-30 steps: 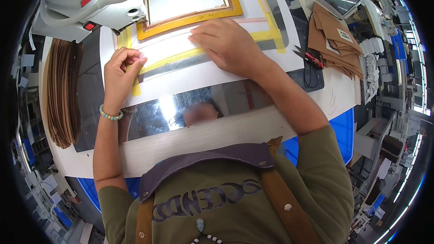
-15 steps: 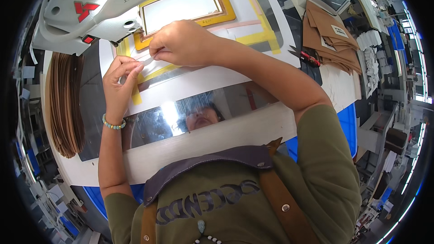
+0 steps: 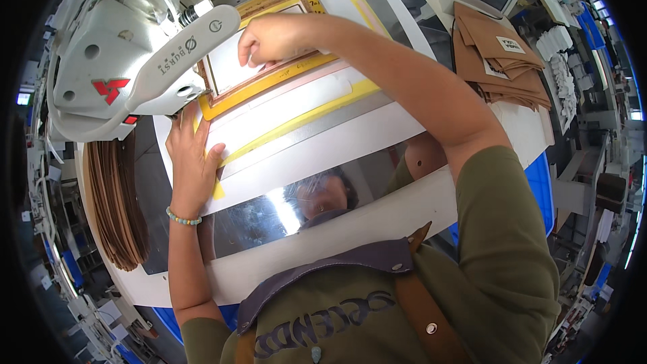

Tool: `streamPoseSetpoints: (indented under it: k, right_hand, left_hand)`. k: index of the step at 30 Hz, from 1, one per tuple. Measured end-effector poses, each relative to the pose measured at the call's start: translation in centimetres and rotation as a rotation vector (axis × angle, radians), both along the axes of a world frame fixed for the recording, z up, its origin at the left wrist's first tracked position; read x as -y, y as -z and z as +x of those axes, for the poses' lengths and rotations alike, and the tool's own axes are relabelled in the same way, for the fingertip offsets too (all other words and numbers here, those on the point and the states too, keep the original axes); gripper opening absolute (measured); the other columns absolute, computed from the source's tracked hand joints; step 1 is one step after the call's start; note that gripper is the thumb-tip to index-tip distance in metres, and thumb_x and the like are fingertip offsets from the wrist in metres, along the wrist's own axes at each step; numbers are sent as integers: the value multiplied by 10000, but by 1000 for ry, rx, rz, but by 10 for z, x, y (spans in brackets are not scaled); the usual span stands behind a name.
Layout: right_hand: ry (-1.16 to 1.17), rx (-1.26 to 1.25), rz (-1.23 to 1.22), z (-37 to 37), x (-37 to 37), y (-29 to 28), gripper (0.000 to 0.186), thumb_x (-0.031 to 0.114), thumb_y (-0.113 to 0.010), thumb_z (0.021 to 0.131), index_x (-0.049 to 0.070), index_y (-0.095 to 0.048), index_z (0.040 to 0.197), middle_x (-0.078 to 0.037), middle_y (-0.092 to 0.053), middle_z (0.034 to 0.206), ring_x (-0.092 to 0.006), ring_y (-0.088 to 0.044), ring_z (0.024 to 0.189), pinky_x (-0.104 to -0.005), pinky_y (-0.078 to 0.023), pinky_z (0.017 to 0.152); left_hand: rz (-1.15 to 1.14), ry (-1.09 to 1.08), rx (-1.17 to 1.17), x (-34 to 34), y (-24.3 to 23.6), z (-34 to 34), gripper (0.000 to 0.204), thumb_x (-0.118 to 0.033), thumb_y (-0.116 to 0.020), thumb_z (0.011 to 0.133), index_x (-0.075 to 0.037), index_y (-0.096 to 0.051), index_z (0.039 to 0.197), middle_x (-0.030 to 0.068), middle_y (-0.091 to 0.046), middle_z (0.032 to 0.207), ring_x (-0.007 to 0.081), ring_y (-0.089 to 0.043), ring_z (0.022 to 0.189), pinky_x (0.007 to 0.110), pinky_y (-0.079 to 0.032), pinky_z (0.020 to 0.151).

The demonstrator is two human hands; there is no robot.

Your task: Sewing leather pouches using an industrial sewing machine with a template.

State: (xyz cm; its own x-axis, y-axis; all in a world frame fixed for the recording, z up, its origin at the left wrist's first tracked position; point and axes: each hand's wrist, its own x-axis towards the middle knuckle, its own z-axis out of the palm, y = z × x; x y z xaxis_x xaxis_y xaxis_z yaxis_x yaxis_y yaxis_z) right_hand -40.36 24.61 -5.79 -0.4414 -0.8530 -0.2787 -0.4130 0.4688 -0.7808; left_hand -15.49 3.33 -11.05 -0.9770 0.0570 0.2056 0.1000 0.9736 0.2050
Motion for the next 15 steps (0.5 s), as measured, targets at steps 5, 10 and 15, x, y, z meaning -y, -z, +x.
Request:
streamPoseSetpoints:
  k: [5, 10, 15]
  right_hand:
    - [32, -137, -129, 4, 22, 30, 229, 171, -769, 911, 95, -799, 1125, -86, -774, 1044, -221, -739, 940, -368, -568, 847]
    - [7, -259, -144, 17, 30, 29, 206, 153, -747, 898, 107, -812, 1088, -85, -787, 994, -242, -743, 954, -378, -572, 856]
    - [232, -427, -289, -9, 33, 55, 186, 150, -741, 905, 98, -815, 1068, -86, -800, 992, -231, -752, 925, -378, -574, 846]
  left_hand:
    - [-65, 36, 51, -1, -3, -6, 799, -658, -392, 1087, -23, -526, 1554, 243, -384, 1680, 478, -337, 1524, 570, -216, 1239]
    - [-64, 15, 90, 0, -4, -3, 816, -666, -410, 1073, -33, -507, 1579, 259, -352, 1700, 474, -294, 1555, 572, -182, 1255]
    - [-90, 11, 122, -7, -8, -8, 836, -669, -430, 1063, -28, -487, 1596, 268, -309, 1727, 480, -260, 1574, 584, -140, 1281]
